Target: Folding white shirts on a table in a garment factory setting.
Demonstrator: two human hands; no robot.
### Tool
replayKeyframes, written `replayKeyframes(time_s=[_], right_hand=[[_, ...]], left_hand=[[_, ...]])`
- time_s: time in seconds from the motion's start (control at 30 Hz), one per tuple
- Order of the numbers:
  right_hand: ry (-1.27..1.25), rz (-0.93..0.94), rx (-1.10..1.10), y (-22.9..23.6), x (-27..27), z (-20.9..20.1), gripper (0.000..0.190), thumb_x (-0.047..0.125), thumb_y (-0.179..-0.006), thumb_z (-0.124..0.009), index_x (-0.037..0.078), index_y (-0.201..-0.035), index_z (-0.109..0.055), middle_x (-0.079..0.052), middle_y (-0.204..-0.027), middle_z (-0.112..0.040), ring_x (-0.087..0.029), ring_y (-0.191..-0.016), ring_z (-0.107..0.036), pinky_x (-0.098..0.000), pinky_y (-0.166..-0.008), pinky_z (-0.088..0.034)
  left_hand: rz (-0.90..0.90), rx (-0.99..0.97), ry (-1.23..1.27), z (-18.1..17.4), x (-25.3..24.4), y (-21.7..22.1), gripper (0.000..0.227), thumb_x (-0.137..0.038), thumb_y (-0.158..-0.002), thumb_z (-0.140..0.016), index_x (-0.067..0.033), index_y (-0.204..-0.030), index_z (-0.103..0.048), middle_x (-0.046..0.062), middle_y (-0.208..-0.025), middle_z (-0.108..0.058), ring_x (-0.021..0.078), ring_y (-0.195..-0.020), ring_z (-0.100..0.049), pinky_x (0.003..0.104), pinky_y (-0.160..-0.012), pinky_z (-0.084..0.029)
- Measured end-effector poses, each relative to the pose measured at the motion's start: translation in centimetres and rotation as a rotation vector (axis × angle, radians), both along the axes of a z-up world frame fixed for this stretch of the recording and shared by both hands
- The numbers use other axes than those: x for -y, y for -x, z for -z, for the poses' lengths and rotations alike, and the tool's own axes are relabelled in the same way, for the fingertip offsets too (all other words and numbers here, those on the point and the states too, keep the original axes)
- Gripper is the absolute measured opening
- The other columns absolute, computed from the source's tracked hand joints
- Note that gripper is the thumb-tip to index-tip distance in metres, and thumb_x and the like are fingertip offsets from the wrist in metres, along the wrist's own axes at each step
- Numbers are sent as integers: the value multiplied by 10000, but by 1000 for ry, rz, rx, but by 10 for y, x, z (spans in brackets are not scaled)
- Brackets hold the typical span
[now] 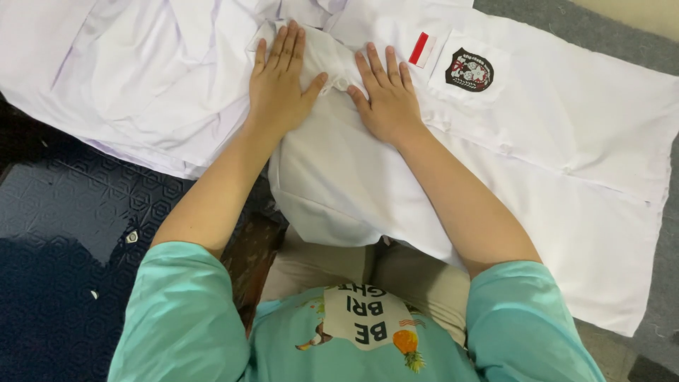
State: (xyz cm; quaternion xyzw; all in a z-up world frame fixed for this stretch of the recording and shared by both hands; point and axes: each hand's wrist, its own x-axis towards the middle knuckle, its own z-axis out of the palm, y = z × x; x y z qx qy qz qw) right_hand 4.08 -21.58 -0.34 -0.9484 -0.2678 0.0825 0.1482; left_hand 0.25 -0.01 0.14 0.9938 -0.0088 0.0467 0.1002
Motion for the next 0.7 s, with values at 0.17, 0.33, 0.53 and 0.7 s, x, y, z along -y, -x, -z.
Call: replayKeyframes(time_s=[0.17,0.33,0.53,0.7], right_hand=[[2,1,7,1,1,2,653,507,-1103,-211,210,-1669,-80,-6,-1737,8,-290,-1584,83,-474,-1292,18],[-48,-13,62,-4,2,12,628,472,-1108,-262,194,-1663,-168,-28,-1731,-51,-319,-1583,31,-505,-1284,-9],[-16,-20,83,-6,3,14,613,383,-1088,-282,199,-1664,-183,-27,-1732,-69,-322,-1586,7,-501,-1282,-31],[-80,-99,331,5,6,22,556,391,-1108,-392,100,-1581,-395,-111,-1687,-241,-393,-1551,-166,-591,-1234,-178]], left_hand=[[7,20,16,9,2,1,785,-543,-1078,-346,-52,-1652,-130,93,-1735,-109,185,-1592,-64,435,-1266,41],[134,178,-50,-2,45,27,648,-430,-1104,-367,27,-1562,-408,212,-1676,-226,306,-1564,-151,639,-1222,-77],[204,49,68,41,61,31,673,-455,-1084,-300,-75,-1634,-222,83,-1716,-176,256,-1582,-146,485,-1271,-115],[224,29,71,37,50,47,704,-487,-1073,-282,-51,-1624,-239,106,-1711,-179,244,-1581,-136,491,-1265,-67]])
